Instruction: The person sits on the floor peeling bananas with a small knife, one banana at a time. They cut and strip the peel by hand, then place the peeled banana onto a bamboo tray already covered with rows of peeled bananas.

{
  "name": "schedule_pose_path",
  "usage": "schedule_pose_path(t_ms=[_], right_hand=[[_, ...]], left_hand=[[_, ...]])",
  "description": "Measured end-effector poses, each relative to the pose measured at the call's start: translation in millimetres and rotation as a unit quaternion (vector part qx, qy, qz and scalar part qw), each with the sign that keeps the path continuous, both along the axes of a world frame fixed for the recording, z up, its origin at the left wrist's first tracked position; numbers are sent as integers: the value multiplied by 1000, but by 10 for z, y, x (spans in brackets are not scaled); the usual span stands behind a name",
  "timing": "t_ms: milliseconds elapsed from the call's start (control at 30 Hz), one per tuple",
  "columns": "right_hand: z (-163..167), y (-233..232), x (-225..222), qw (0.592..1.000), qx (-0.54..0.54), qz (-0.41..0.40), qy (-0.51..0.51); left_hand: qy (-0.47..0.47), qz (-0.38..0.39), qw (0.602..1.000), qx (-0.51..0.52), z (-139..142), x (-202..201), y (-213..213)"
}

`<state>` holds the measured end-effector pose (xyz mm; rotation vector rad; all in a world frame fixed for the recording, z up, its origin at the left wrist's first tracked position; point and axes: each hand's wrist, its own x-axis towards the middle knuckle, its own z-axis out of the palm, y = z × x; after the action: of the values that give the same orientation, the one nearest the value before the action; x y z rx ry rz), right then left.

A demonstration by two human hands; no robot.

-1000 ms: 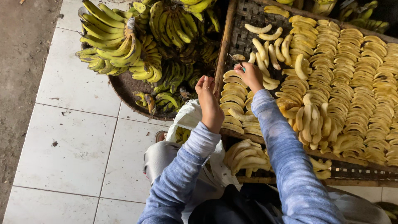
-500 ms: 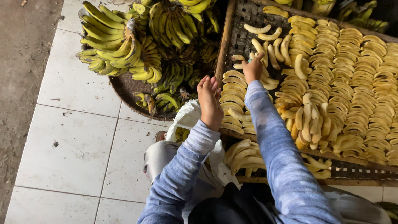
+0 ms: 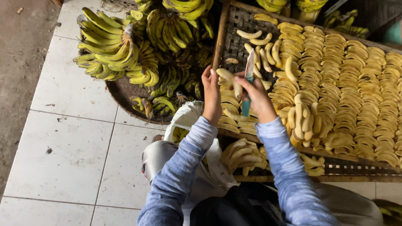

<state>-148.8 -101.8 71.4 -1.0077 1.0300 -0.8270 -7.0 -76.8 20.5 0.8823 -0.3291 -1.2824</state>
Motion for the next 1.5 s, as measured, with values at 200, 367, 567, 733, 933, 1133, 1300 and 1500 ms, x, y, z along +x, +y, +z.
schedule_pose_path(t_ms=[200, 367, 567, 733, 933, 1133, 1300, 1500], right_hand=[[107, 881, 298, 979, -159, -43, 123], [288, 1503, 291, 939, -298, -20, 172], [448, 1677, 329, 909, -280, -18, 309], [474, 1658, 363, 870, -401, -30, 287], [443, 1669, 361, 865, -398, -49, 301], [398, 1587, 378, 839, -416, -57, 345], [436, 1541, 346, 836, -413, -28, 362], [439, 1400, 349, 836, -380, -14, 395]], left_hand=[[43, 34, 987, -152, 439, 18, 126], [6, 82, 992, -100, 557, 98, 163], [3, 116, 987, -112, 668, 122, 219], [-16, 130, 982, -135, 730, 107, 244], [15, 126, 985, -115, 747, 95, 227], [44, 123, 985, -108, 779, 81, 240], [96, 86, 983, -128, 771, 84, 280], [152, 53, 979, -126, 684, 69, 259]])
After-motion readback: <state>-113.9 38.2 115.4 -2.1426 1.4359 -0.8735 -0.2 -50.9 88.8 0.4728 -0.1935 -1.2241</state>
